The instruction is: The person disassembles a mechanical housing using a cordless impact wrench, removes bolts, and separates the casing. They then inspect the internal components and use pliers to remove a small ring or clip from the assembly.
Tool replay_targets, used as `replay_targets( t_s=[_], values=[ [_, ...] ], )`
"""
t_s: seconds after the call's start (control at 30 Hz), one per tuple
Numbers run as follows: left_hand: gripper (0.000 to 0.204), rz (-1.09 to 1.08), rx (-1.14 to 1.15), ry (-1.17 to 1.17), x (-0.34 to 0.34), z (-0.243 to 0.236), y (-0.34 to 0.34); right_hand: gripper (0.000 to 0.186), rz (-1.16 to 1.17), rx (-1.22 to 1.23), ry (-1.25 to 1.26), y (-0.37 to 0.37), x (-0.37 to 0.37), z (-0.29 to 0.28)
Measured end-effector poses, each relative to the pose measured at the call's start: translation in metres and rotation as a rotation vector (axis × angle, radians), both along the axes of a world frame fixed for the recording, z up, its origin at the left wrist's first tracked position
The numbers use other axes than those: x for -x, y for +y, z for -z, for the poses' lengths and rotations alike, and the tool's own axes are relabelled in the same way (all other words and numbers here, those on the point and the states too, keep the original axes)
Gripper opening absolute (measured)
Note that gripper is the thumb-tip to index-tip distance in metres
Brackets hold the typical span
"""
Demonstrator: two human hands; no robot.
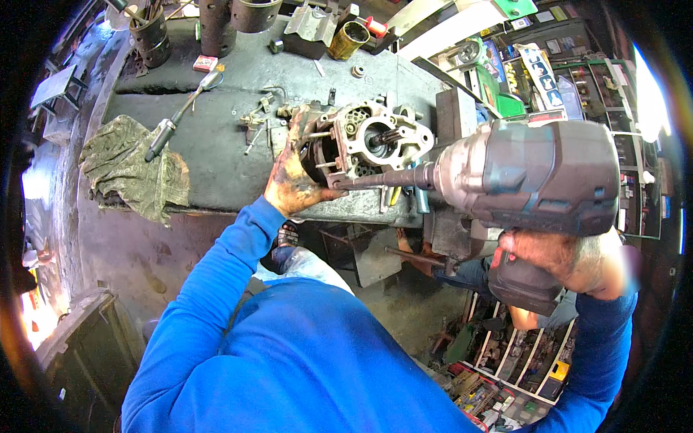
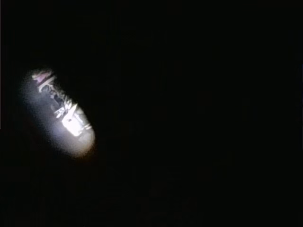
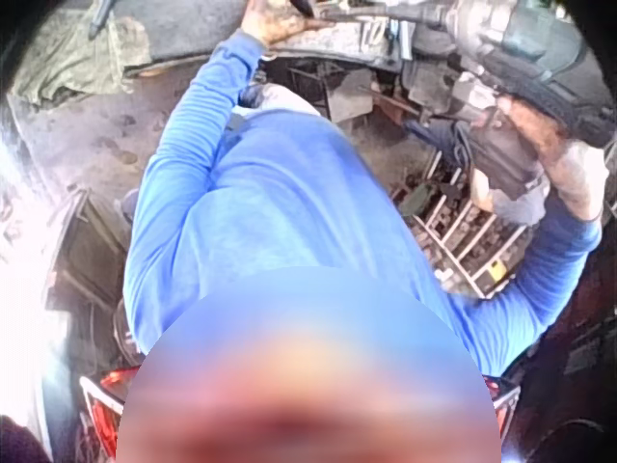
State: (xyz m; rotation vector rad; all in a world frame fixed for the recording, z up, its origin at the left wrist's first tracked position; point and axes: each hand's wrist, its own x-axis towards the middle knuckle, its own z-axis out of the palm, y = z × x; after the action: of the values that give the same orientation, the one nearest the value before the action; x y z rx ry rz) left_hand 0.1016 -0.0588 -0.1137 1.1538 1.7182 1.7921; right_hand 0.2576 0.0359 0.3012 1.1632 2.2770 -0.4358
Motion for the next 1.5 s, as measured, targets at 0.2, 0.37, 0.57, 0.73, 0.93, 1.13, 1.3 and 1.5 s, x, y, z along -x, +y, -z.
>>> replay_targets(
  t_s=[0.2, 0.37, 0.57, 0.73, 0.93, 1.13, 1.3, 1.5],
  values=[
    [0.154, 0.029, -0.048, -0.053, -0.003, 0.006, 0.002, 0.031, -0.253, -0.049, 0.11, 0.0, 0.004, 0.005],
    [0.153, 0.01, -0.064, -0.067, -0.005, 0.01, 0.001, 0.027, -0.044, -0.061, 0.11, 0.0, 0.004, 0.001],
    [0.15, -0.042, -0.12, 0.0, -0.007, 0.008, 0.001, 0.024, -0.155, -0.15, 0.052, -0.003, -0.002, -0.001],
    [0.15, -0.023, -0.095, -0.001, -0.005, 0.009, 0.001, 0.024, -0.129, -0.111, 0.031, -0.015, -0.002, -0.004],
    [0.153, 0.005, -0.128, 0.064, 0.0, 0.011, -0.001, 0.026, -0.029, -0.054, 0.052, -0.017, 0.006, -0.01],
    [0.15, 0.033, -0.043, 0.071, 0.005, 0.0, -0.011, 0.022, -0.191, -0.028, 0.055, -0.019, -0.007, -0.008],
    [0.109, -0.177, -0.174, 0.27, 0.001, -0.019, -0.03, 0.02, -0.395, -0.085, 0.215, -0.01, -0.045, 0.015],
    [0.042, -0.186, -0.111, 0.42, 0.011, -0.037, -0.037, 0.02, -0.344, 0.053, 0.476, 0.003, -0.101, 0.061]
  ],
)
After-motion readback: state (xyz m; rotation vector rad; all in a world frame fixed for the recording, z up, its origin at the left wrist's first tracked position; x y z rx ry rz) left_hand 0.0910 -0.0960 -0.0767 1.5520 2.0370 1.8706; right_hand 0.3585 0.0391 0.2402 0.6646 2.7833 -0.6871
